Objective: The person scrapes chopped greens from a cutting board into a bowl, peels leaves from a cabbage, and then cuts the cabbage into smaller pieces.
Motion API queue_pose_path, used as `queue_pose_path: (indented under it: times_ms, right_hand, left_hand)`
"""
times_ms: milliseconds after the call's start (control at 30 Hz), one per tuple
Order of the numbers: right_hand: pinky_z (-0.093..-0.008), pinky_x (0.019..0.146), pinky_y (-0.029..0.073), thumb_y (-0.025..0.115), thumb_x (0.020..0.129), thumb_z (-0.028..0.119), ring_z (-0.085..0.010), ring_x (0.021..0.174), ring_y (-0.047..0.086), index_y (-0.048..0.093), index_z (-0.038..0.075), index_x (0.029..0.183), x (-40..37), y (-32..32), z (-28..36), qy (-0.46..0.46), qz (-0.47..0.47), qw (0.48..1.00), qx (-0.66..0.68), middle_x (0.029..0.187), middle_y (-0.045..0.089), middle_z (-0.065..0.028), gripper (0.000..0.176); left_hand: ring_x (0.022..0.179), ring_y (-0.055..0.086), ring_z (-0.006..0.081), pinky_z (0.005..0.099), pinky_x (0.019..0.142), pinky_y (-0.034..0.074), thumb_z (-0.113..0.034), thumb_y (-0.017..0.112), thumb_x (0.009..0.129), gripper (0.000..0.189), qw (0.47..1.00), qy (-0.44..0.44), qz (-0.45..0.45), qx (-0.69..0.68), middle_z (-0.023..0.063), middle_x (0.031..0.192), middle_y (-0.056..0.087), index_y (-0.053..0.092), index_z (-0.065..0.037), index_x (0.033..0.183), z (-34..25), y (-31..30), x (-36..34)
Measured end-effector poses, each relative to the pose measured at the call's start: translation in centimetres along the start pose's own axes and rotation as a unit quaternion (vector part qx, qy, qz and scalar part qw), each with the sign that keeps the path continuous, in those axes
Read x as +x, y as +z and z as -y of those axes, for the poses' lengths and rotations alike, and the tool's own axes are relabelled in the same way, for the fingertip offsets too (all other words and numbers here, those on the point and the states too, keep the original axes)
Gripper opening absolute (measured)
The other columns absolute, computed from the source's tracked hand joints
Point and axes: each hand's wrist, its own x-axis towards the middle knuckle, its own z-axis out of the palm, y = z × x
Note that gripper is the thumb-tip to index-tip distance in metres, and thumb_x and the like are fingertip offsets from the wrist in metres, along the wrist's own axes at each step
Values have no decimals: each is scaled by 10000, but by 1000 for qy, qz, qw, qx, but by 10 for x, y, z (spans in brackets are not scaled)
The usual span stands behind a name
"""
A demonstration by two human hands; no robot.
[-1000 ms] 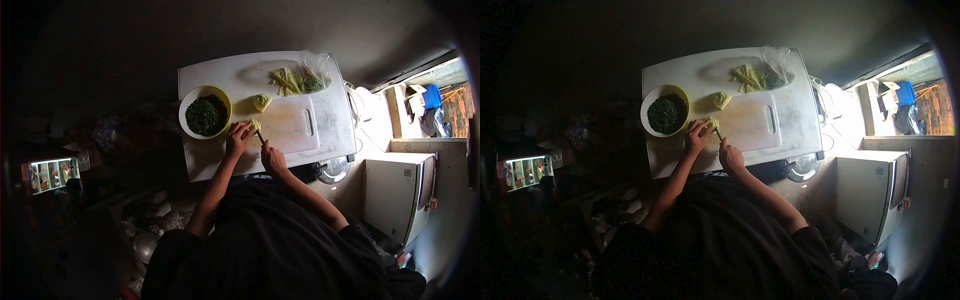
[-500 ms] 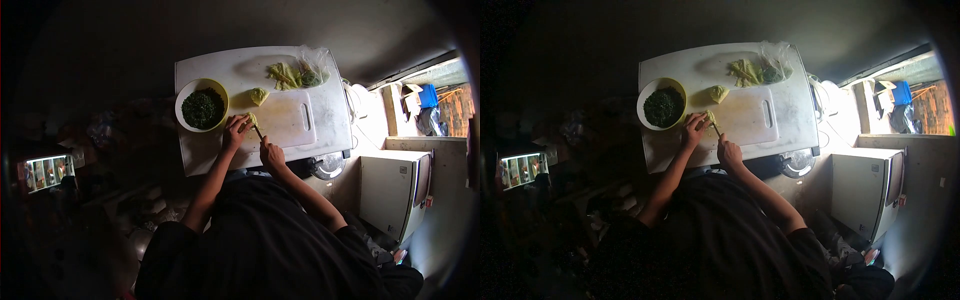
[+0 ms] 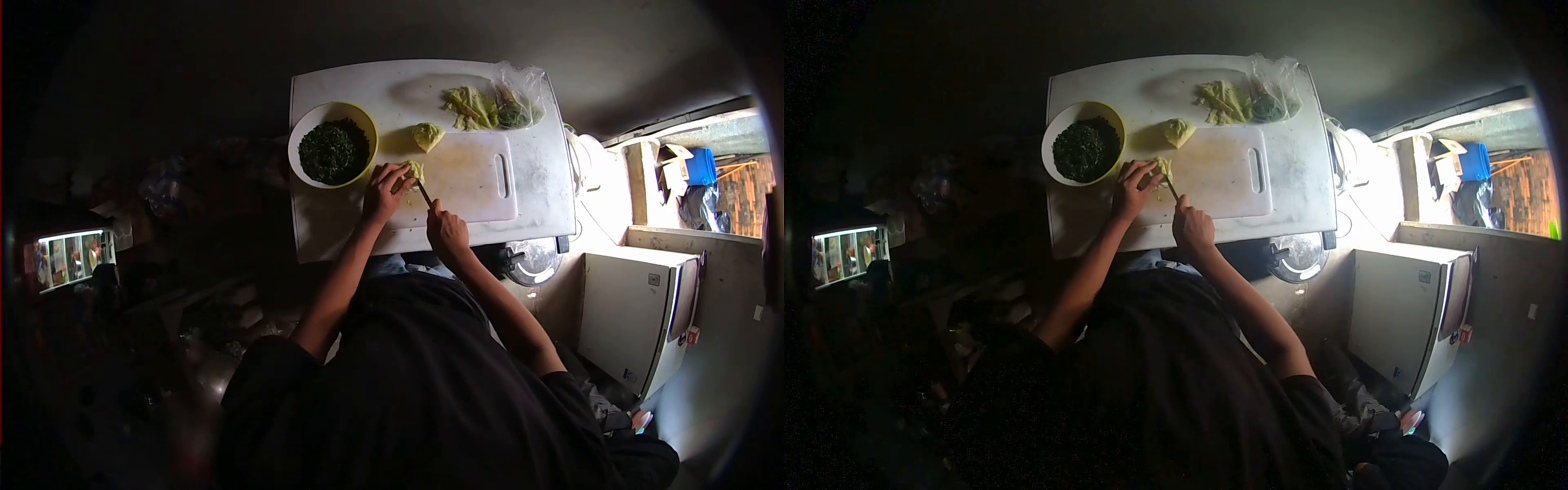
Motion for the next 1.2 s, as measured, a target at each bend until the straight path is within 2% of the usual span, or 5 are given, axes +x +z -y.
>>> queue_pose_path:
  times_ms: [467, 533, 633, 800, 1200]
  right_hand:
    - [-514, 565, 522, 403, 1006, 178, -407, 646, 658, 426, 26, 958, 8, 28, -2, 24, -1, 999, -25, 649, 623, -220, 162]
    - [-525, 623, 546, 378, 991, 156, -426, 713, 682, 451, 16, 974, 9, 25, 2, 37, 16, 999, -10, 737, 664, -244, 159]
    - [-521, 626, 544, 373, 993, 168, -427, 713, 681, 457, 22, 980, 12, 17, 1, 19, 6, 1000, -1, 741, 665, -244, 169]
    - [-518, 606, 532, 390, 963, 128, -420, 671, 671, 455, 1, 968, 11, -8, 5, -20, 15, 999, -32, 705, 655, -239, 142]
    - [-516, 600, 542, 378, 990, 152, -418, 700, 680, 446, 21, 966, 13, 18, 4, 38, 20, 999, -19, 721, 660, -238, 149]
  left_hand:
    - [887, 614, 297, 388, 790, 494, -146, 760, 799, 264, 999, -22, -8, -43, 97, 945, 651, 701, -40, 1033, 4, 4, 1]
    - [890, 616, 300, 383, 793, 494, -140, 770, 787, 275, 1000, -12, -10, -26, 102, 947, 650, 700, -41, 1034, 3, 2, 2]
    - [896, 614, 305, 381, 796, 492, -136, 781, 774, 295, 1000, -6, -13, -24, 106, 945, 649, 697, -40, 1040, 1, 3, 3]
    - [1019, 625, 292, 384, 875, 503, -153, 796, 769, 362, 1000, 8, -9, -14, 97, 1115, 653, 670, -42, 1089, 12, 6, 0]
    - [953, 656, 277, 368, 834, 518, -155, 792, 775, 347, 998, -43, 1, -39, 97, 1012, 686, 712, -43, 1093, -1, -1, 2]
